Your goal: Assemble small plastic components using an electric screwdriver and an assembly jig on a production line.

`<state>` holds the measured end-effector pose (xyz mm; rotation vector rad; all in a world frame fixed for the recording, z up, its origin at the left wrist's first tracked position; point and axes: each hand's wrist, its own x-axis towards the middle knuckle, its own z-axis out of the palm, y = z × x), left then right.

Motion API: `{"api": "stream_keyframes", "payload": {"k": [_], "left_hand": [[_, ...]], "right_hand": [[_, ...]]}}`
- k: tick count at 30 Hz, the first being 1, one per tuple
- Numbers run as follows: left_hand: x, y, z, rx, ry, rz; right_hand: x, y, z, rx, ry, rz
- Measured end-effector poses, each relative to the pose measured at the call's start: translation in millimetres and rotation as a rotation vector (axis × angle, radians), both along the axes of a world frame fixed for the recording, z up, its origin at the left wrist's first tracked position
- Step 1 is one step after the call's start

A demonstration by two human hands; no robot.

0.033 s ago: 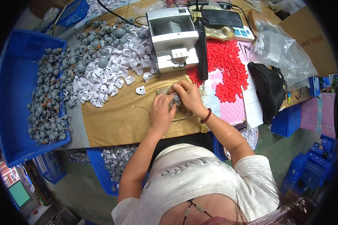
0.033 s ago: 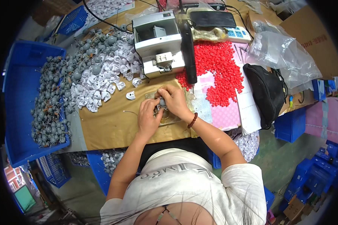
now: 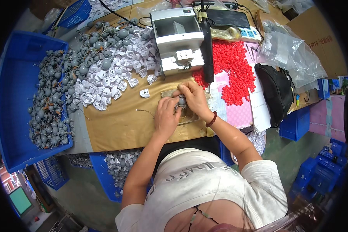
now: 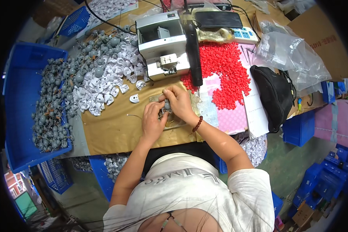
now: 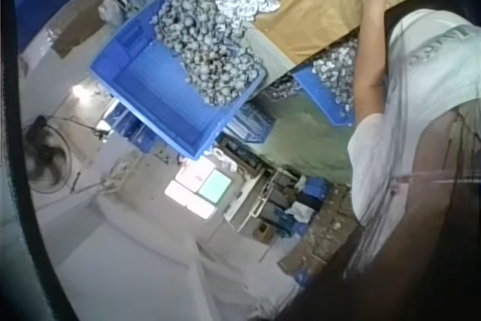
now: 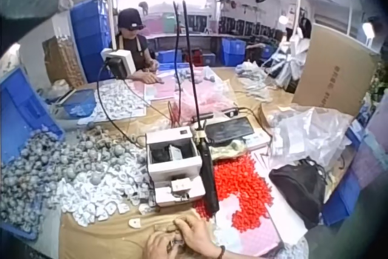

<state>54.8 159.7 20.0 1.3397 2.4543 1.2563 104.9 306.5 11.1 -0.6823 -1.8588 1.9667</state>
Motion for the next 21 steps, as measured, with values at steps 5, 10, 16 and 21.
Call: {"api": "stream_keyframes", "payload": {"k": [5, 10, 16, 21], "left_hand": [[-2.4, 0.3, -1.2, -0.003, 0.001, -0.023], [-2.9, 0.6, -0.8, -0.015, -0.008, -0.029], [-3.6, 1.0, 0.4, -0.007, -0.014, -0.047], [1.0, -18.1, 11.2, 0.056, -0.223, -0.062]], "right_hand": [[-11.1, -4.0, 6.3, -0.175, -0.039, -0.024], [-14.0, 1.5, -1.8, -0.434, 0.023, -0.126], [-11.5, 8.7, 1.5, -0.791, 0.066, -0.213], [7.9, 29.1, 21.3, -0.772, 0.010, 0.136]]}}
